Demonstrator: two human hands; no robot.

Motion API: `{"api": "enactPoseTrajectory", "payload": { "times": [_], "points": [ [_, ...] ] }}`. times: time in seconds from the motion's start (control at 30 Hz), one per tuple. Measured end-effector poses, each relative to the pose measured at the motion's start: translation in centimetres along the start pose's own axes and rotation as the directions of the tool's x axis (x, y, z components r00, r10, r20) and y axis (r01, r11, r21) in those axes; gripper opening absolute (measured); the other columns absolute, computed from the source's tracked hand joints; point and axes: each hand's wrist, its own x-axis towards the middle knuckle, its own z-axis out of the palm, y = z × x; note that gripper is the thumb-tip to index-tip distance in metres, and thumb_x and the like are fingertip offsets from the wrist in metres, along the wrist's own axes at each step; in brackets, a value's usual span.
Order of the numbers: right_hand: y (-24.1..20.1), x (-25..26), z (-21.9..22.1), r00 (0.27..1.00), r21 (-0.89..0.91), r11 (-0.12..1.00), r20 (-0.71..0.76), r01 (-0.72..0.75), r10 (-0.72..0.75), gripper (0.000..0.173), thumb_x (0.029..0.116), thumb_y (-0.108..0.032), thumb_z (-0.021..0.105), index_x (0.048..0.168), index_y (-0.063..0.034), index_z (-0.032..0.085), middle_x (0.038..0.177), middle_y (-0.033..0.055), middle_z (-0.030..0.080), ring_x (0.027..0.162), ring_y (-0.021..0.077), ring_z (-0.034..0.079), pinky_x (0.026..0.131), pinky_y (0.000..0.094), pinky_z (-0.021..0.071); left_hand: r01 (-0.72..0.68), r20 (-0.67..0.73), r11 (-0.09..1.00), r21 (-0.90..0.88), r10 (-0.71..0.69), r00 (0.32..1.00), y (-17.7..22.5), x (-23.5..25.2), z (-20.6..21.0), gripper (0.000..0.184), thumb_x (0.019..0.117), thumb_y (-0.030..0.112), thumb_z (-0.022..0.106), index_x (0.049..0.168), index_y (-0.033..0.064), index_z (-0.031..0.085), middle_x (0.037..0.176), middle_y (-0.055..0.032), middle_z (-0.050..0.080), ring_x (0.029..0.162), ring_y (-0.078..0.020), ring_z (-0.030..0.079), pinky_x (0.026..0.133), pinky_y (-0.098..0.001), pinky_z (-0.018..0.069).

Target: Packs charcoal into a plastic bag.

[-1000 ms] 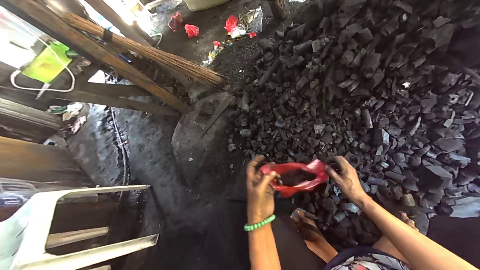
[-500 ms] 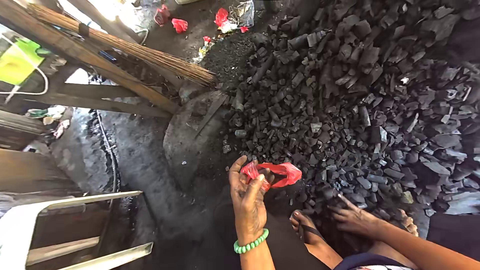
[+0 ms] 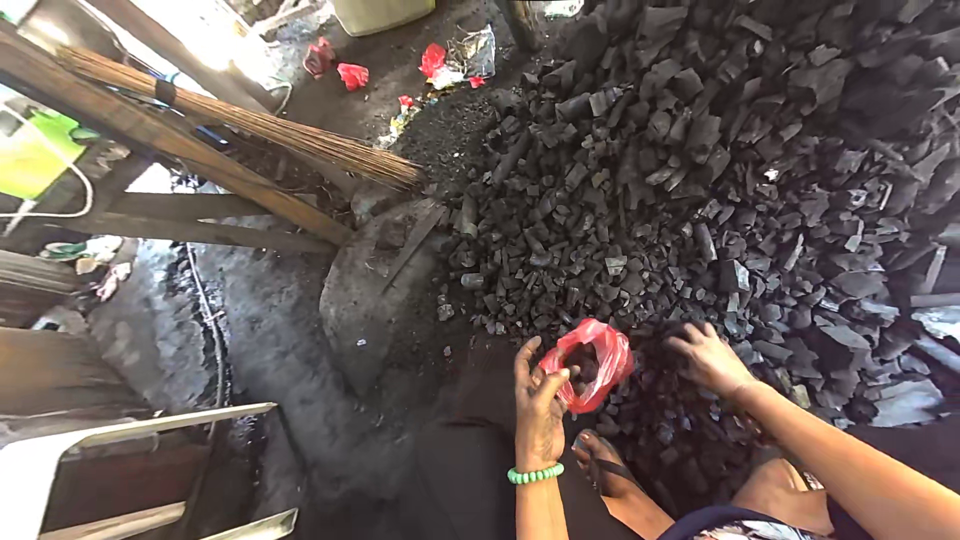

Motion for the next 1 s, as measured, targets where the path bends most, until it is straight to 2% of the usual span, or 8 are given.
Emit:
{"api": "enactPoseTrajectory", "payload": {
  "times": [0.1, 0.17, 0.3, 0.37, 0.5, 0.67, 0.87, 1.0],
  "points": [
    [-0.3, 1.1, -1.9, 0.955, 0.557, 0.81, -0.096, -0.183, 0.282, 0.047, 0.0846, -0.004, 0.08, 0.128, 0.0002, 0.064, 0.129, 0.0256, 0.06, 0.115, 0.0403, 0.059, 0.094, 0.0591, 0.0504, -0.02, 0.063, 1.0, 0.003, 0.02, 0.998, -0.3, 0.0, 0.0, 0.068, 0.0895, 0.001, 0.053, 0.153, 0.0141, 0.032, 0.115, -0.0165, 0.064, 0.079, -0.0196, 0.069, 0.064, -0.0296, 0.0581],
    [-2.6, 1.1, -3.0, 0.929, 0.924, 0.371, -0.049, -0.097, 0.366, 0.036, 0.0925, 0.002, 0.066, 0.126, -0.0055, 0.057, 0.098, 0.0123, 0.065, 0.075, 0.0201, 0.064, 0.063, 0.0373, 0.0559, -0.033, 0.101, 0.999, -0.007, 0.034, 0.994, -0.3, 0.1, 0.0, 0.073, 0.0865, 0.003, 0.056, 0.154, 0.0163, 0.031, 0.117, -0.0151, 0.064, 0.081, -0.0193, 0.069, 0.065, -0.0298, 0.0587],
    [-9.1, 1.0, -3.0, 0.998, 0.967, -0.25, -0.031, 0.043, 0.051, 0.039, 0.082, -0.02, 0.067, 0.119, -0.0232, 0.056, 0.092, 0.0036, 0.07, 0.073, 0.019, 0.07, 0.061, 0.0392, 0.0618, -0.076, 0.151, 0.997, -0.028, 0.079, 0.985, -0.9, 0.5, -0.2, 0.081, 0.0803, 0.006, 0.06, 0.155, 0.0184, 0.029, 0.119, -0.0134, 0.065, 0.083, -0.0178, 0.07, 0.066, -0.03, 0.0591],
    [-11.8, 1.6, -1.8, 0.997, 0.994, -0.108, -0.021, 0.013, -0.076, 0.041, 0.0798, -0.014, 0.07, 0.118, -0.0167, 0.057, 0.097, 0.007, 0.071, 0.079, 0.0199, 0.071, 0.066, 0.0388, 0.0617, -0.098, 0.168, 0.993, -0.059, 0.106, 0.98, -1.0, 0.5, -0.4, 0.086, 0.0765, 0.007, 0.062, 0.155, 0.0202, 0.029, 0.119, -0.0137, 0.065, 0.084, -0.0189, 0.07, 0.067, -0.0315, 0.0598],
    [-13.2, 3.1, -1.8, 0.952, 0.521, 0.849, 0.208, 0.087, -0.225, 0.071, 0.0851, -0.023, 0.084, 0.148, -0.0135, 0.054, 0.149, 0.0222, 0.048, 0.135, 0.0374, 0.049, 0.11, 0.0572, 0.0423, -0.113, 0.182, 0.991, -0.065, 0.123, 0.975, -0.5, 0.4, -0.9, 0.096, 0.0704, 0.011, 0.069, 0.156, 0.0239, 0.027, 0.127, -0.0134, 0.065, 0.089, -0.0191, 0.071, 0.069, -0.0313, 0.0601],
    [-5.6, 0.2, -3.9, 0.984, 0.57, 0.821, -0.118, -0.04, 0.13, 0.036, 0.0947, -0.016, 0.073, 0.127, -0.0022, 0.065, 0.117, 0.0194, 0.069, 0.102, 0.0335, 0.069, 0.089, 0.0558, 0.0558, -0.108, 0.187, 0.992, -0.064, 0.119, 0.975, -1.1, 0.8, -1.0, 0.093, 0.0714, 0.011, 0.07, 0.154, 0.0227, 0.028, 0.124, -0.0134, 0.066, 0.08, -0.0183, 0.071, 0.062, -0.0294, 0.0594],
    [1.4, -3.4, 1.8, 0.897, -0.081, 0.905, 0.124, -0.418, 0.425, 0.118, 0.0685, -0.049, 0.093, 0.164, -0.0318, 0.026, 0.169, 0.0259, 0.009, 0.15, 0.0591, 0.015, 0.103, 0.0875, 0.0212, -0.114, 0.216, 0.992, -0.053, 0.123, 0.969, -1.3, 1.2, -0.6, 0.094, 0.0732, 0.012, 0.069, 0.156, 0.0212, 0.025, 0.124, -0.0127, 0.066, 0.08, -0.0163, 0.071, 0.062, -0.028, 0.0591],
    [-1.3, -3.8, 4.4, 0.936, -0.157, 0.933, 0.085, -0.325, 0.34, 0.098, 0.079, -0.033, 0.087, 0.161, -0.0358, 0.032, 0.164, 0.0277, 0.026, 0.144, 0.0565, 0.031, 0.097, 0.0786, 0.0383, -0.125, 0.19, 0.99, -0.059, 0.134, 0.972, -1.3, 1.1, -0.6, 0.094, 0.0737, 0.013, 0.068, 0.156, 0.0192, 0.024, 0.122, -0.0126, 0.067, 0.078, -0.0163, 0.071, 0.062, -0.0284, 0.0592]
  ]
}}
